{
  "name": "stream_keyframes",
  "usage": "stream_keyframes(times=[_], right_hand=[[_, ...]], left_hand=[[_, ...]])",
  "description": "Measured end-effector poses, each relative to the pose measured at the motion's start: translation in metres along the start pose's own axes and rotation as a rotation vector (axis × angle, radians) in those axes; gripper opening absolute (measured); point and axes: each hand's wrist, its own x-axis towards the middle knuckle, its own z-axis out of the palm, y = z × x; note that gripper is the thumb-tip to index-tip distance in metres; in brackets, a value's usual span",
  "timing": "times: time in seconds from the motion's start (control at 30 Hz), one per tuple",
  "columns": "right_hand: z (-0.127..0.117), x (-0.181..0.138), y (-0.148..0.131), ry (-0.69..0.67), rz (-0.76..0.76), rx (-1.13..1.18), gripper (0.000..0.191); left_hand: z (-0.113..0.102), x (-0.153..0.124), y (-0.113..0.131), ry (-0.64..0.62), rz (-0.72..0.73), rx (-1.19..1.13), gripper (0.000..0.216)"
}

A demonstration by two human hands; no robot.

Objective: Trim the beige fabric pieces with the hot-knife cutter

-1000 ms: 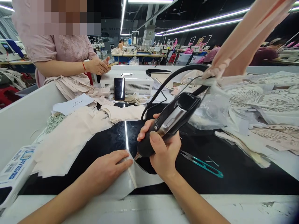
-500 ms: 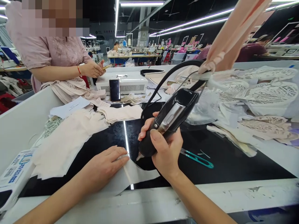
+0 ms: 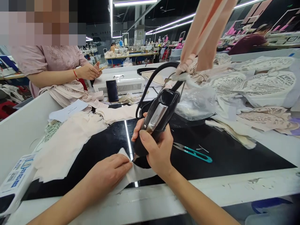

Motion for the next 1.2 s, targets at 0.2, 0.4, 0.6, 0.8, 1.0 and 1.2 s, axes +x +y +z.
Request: stream_keyframes(times=[0.2, 0.4, 0.6, 0.8, 1.0, 1.2], right_hand=[[0.002, -0.002, 0.003, -0.008, -0.004, -0.014, 0.028], [0.003, -0.003, 0.003, -0.020, -0.001, -0.034, 0.023], [-0.005, -0.001, -0.006, -0.017, -0.017, -0.009, 0.025], [-0.027, -0.006, -0.021, -0.004, -0.018, -0.007, 0.027], [-0.034, -0.016, -0.030, 0.025, 0.005, -0.072, 0.029], [-0.035, -0.020, -0.031, 0.026, -0.017, -0.087, 0.030]], left_hand=[[-0.003, -0.001, 0.003, -0.023, -0.013, 0.009, 0.029], [-0.001, -0.005, 0.005, -0.059, -0.050, -0.031, 0.029], [-0.003, -0.004, 0.002, 0.009, -0.016, -0.007, 0.029], [-0.007, 0.004, 0.012, 0.086, -0.006, -0.018, 0.026], [-0.001, 0.015, 0.027, 0.035, -0.045, -0.116, 0.026], [0.007, 0.009, 0.026, 0.017, -0.021, -0.079, 0.027]])
